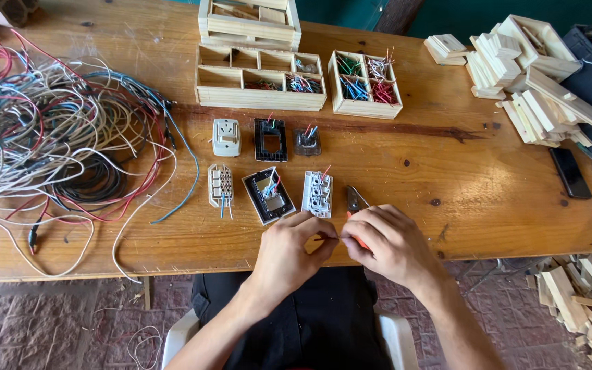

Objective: The person assembles an electrical outlet by stripping wires with a tool and inserting them into the terminals of an outlet fixture, then securing the connections with a screwdriver.

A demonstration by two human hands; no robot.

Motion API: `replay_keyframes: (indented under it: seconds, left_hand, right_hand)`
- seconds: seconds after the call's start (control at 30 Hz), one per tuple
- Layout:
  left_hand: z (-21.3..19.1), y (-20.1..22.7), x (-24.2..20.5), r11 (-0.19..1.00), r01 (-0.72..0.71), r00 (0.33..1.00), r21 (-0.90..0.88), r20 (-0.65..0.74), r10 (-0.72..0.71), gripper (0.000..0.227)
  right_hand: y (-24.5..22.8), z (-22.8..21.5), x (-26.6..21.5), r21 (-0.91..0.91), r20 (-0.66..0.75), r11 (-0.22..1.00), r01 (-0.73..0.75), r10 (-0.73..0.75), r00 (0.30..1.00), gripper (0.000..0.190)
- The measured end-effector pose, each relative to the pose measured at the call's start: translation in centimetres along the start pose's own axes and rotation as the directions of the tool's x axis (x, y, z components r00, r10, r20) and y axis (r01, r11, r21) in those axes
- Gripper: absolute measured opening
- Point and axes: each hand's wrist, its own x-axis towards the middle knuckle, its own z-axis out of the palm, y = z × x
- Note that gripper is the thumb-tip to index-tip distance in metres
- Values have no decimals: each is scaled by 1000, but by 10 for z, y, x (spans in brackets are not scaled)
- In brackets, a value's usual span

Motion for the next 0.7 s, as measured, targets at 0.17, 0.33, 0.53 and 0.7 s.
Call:
replay_keyframes:
  seconds: [0.17,0.33,0.53,0.7]
  left_hand:
    - [7,8,-1,985,-102,987,138,135,83,11]
    - [18,-7,-3,979,-52,995,198,97,33,8]
    - [26,-20,-5,983,-44,998,175,-32,50,10]
    - [36,-30,-3,964,-140,970,227,-164,180,14]
  right_hand:
    - [-3,-2,-10,-51,-37,997,-59,57,998,10]
    - [-2,11,-18,-26,-48,992,-120,119,992,11]
    - [-8,22,-23,43,-51,963,-265,267,962,12]
    - [-16,34,-33,349,47,752,-560,583,811,6]
